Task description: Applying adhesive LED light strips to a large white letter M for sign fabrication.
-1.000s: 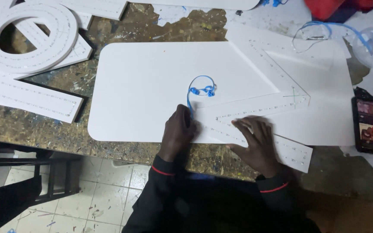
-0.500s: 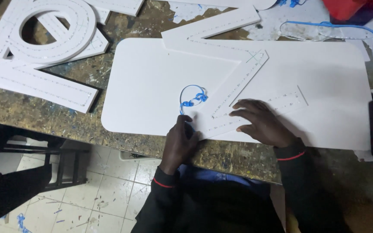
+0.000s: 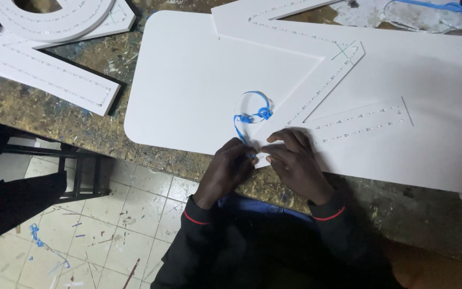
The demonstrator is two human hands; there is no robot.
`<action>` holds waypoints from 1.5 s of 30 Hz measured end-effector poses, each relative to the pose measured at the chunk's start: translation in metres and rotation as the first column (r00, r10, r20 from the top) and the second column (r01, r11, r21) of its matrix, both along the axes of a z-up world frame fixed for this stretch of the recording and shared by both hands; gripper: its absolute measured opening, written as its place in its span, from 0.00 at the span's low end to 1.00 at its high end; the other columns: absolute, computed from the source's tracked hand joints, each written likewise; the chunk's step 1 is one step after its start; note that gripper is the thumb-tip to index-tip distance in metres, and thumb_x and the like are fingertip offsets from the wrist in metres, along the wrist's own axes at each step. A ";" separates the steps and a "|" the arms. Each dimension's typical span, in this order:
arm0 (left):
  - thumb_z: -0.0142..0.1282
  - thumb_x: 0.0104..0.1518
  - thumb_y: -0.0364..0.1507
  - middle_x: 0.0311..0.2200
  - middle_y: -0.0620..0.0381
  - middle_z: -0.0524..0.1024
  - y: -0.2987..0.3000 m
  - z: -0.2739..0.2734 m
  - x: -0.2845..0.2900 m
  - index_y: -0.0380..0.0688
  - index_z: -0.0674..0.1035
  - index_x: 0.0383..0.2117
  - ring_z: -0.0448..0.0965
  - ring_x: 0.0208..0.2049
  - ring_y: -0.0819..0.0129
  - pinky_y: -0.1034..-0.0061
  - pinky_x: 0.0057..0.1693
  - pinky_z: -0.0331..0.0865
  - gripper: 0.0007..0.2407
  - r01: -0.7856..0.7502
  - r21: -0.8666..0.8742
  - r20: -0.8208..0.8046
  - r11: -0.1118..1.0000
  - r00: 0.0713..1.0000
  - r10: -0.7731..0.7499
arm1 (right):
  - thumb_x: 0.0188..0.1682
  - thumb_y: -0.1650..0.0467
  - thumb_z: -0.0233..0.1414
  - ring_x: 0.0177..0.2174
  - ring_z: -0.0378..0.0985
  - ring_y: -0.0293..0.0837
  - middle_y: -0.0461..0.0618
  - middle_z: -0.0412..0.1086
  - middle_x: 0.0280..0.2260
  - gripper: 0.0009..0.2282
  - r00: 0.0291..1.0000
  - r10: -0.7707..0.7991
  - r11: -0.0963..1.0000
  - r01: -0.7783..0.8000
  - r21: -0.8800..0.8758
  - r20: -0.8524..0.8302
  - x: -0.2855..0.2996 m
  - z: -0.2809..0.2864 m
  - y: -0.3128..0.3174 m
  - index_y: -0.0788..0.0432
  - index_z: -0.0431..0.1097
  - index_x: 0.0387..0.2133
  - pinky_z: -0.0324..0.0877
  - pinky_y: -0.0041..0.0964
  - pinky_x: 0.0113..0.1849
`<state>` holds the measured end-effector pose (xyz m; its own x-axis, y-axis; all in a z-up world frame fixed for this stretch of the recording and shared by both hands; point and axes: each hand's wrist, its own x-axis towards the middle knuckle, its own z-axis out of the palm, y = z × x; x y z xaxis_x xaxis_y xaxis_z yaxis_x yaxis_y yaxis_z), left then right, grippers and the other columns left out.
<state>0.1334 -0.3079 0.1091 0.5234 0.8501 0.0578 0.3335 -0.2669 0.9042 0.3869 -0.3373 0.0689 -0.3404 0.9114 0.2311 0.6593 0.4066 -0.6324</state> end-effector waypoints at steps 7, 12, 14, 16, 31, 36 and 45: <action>0.61 0.64 0.25 0.41 0.38 0.79 0.008 0.007 -0.005 0.43 0.87 0.48 0.83 0.38 0.32 0.49 0.41 0.77 0.09 0.060 -0.002 -0.015 0.998 0.998 -0.060 | 0.62 0.71 0.57 0.68 0.61 0.60 0.49 0.69 0.58 0.07 0.995 0.009 1.000 -0.010 -0.004 -0.098 -0.005 0.002 -0.006 0.50 0.84 0.47 0.50 0.67 0.68; 0.59 0.66 0.25 0.40 0.40 0.78 0.008 0.008 -0.010 0.41 0.86 0.48 0.81 0.34 0.30 0.49 0.40 0.78 0.09 0.102 0.056 -0.008 0.993 0.995 -0.101 | 0.61 0.74 0.54 0.67 0.60 0.62 0.50 0.67 0.58 0.11 0.998 -0.007 1.000 0.005 -0.029 -0.060 -0.013 0.009 -0.008 0.49 0.80 0.52 0.49 0.71 0.69; 0.60 0.65 0.23 0.39 0.40 0.78 0.007 0.002 -0.009 0.41 0.86 0.48 0.82 0.34 0.30 0.49 0.39 0.79 0.08 0.103 0.091 -0.025 0.991 0.995 -0.101 | 0.61 0.74 0.54 0.68 0.60 0.62 0.50 0.66 0.58 0.12 0.998 -0.007 0.999 0.005 -0.032 -0.056 -0.012 0.006 -0.009 0.48 0.80 0.53 0.48 0.73 0.69; 0.61 0.64 0.22 0.39 0.40 0.79 0.006 -0.002 -0.010 0.42 0.87 0.47 0.83 0.35 0.30 0.48 0.39 0.79 0.09 0.101 0.126 -0.043 0.987 0.994 -0.096 | 0.61 0.74 0.53 0.68 0.59 0.62 0.51 0.66 0.59 0.13 0.999 -0.002 0.999 0.001 -0.034 -0.053 -0.012 0.003 -0.010 0.47 0.80 0.53 0.47 0.74 0.69; 0.62 0.69 0.23 0.36 0.48 0.79 0.013 -0.004 -0.007 0.43 0.87 0.43 0.85 0.36 0.41 0.55 0.41 0.80 0.04 0.055 0.174 0.157 0.983 0.984 -0.083 | 0.59 0.76 0.54 0.67 0.61 0.64 0.50 0.67 0.57 0.11 0.993 -0.046 0.998 0.041 -0.042 -0.105 -0.015 0.004 -0.009 0.48 0.80 0.48 0.52 0.76 0.68; 0.68 0.62 0.22 0.36 0.41 0.79 0.015 -0.008 -0.007 0.40 0.84 0.41 0.85 0.38 0.33 0.48 0.40 0.78 0.05 0.043 0.065 0.167 0.997 0.985 -0.054 | 0.60 0.75 0.56 0.66 0.65 0.64 0.51 0.70 0.53 0.08 0.980 -0.083 0.997 0.081 -0.019 -0.178 -0.016 0.005 -0.010 0.52 0.82 0.47 0.57 0.72 0.66; 0.67 0.60 0.21 0.32 0.40 0.80 0.023 -0.013 -0.003 0.40 0.82 0.41 0.85 0.36 0.36 0.49 0.39 0.76 0.07 0.074 0.009 0.121 0.997 0.990 -0.074 | 0.60 0.76 0.58 0.65 0.70 0.67 0.53 0.75 0.50 0.06 0.976 -0.072 0.995 0.085 0.055 -0.208 -0.017 0.012 -0.013 0.56 0.82 0.44 0.63 0.71 0.64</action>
<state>0.1304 -0.2851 0.0959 0.5736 0.8090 0.1282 0.2011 -0.2907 0.9354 0.3703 -0.3505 0.0811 -0.2080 0.9147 0.3465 0.5495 0.4023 -0.7323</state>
